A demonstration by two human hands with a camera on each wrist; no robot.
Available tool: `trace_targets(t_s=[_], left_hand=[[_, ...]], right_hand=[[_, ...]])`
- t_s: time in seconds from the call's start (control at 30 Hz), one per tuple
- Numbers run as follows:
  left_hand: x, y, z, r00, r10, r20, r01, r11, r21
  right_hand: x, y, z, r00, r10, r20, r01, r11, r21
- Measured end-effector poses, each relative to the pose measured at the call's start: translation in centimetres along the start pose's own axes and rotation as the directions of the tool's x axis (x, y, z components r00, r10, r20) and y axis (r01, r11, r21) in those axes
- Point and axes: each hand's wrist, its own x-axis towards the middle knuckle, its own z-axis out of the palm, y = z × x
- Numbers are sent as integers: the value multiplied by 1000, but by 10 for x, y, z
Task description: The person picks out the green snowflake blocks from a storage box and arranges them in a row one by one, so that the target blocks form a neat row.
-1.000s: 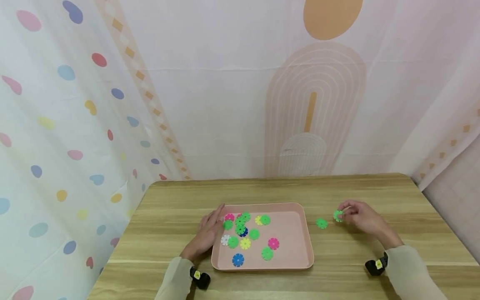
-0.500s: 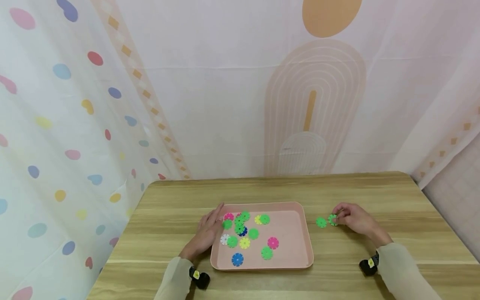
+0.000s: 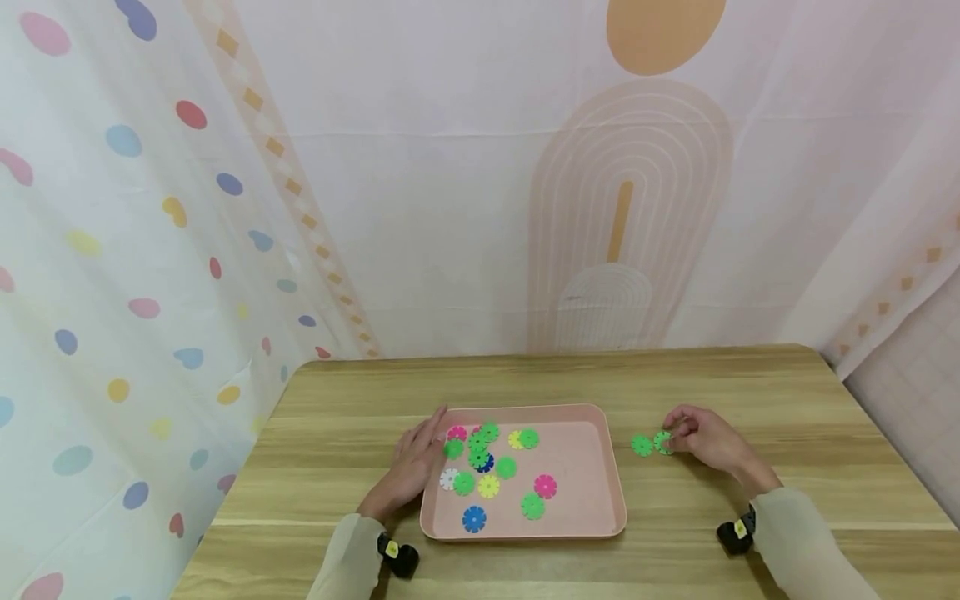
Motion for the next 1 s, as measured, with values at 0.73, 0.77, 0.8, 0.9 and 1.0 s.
trace_targets(t_s=[0.73,0.77,0.8,0.9,1.0], left_hand=[[-1,-1,1,1000,-21,-11,21,999,-35],[-1,-1,1,1000,-20,-11,20,999,-34],[-1,0,1,1000,-21,-11,21,999,-34],[-2,0,1,1000,-23,-9,23,999,-36],[-1,0,0,1000,-22,-12,21,999,-31]], right_hand=[[0,-4,0,1000,14,-12,-14,999,-47],[0,-4,0,1000,14,-10,-15,999,-43],[0,-4,0,1000,15,-8,-15,999,-38],[0,-4,0,1000,14,-6,-14,999,-32],[1,-4,0,1000,14,-6,-14,999,-39]])
